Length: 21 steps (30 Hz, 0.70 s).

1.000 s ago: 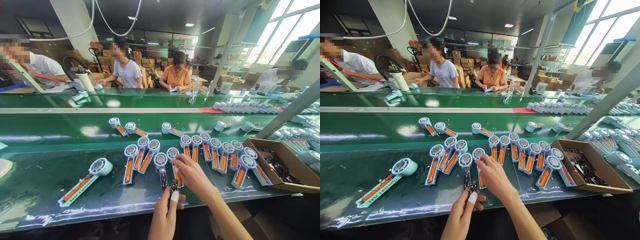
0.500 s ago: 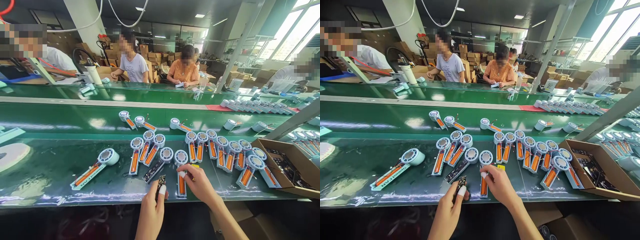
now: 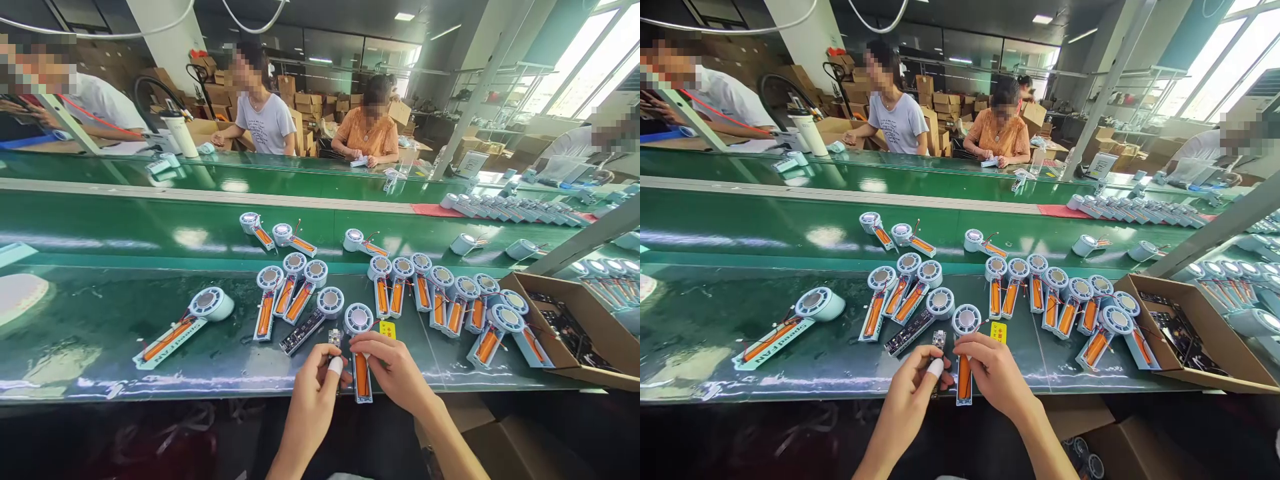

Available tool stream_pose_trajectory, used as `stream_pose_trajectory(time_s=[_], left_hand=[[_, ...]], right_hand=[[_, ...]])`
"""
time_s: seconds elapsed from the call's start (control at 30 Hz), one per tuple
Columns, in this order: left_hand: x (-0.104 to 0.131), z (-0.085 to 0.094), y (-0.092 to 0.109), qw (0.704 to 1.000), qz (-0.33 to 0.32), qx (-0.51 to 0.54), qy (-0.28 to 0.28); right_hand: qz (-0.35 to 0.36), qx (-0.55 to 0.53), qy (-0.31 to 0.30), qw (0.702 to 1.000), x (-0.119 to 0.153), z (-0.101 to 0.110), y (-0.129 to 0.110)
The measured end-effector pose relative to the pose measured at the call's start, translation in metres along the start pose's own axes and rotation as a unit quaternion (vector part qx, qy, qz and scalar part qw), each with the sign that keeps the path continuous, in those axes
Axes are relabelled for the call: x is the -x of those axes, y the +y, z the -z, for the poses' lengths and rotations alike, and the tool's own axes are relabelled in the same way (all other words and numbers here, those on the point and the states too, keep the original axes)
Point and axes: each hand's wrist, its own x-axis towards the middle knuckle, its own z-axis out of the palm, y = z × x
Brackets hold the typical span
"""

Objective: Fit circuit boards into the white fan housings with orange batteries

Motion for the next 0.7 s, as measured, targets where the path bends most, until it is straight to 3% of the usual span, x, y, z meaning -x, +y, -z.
stream_pose_trajectory(time_s=[0.17,0.27,0.37,0.5,0.6,0.7], left_hand=[[-0.003,0.011,0.003,0.999,0.034,0.037,-0.003],[-0.001,0.010,-0.001,0.992,0.051,0.116,0.001],[-0.001,0.009,-0.003,0.980,0.042,0.194,-0.009],[-0.005,0.009,-0.004,0.995,0.037,0.091,0.021],[-0.008,0.010,-0.004,1.000,0.026,0.000,0.017],[-0.011,0.012,-0.004,0.988,-0.041,-0.146,0.033]], right_hand=[[0.043,0.117,-0.054,0.991,-0.003,0.006,0.001],[0.057,0.133,-0.027,0.989,-0.007,0.002,0.003],[0.028,0.087,0.022,0.996,-0.008,-0.007,0.002],[-0.029,0.068,0.088,0.993,-0.004,-0.020,-0.001],[-0.029,0.089,0.104,0.990,0.001,-0.025,-0.003],[-0.015,0.118,0.098,0.988,0.005,-0.025,-0.004]])
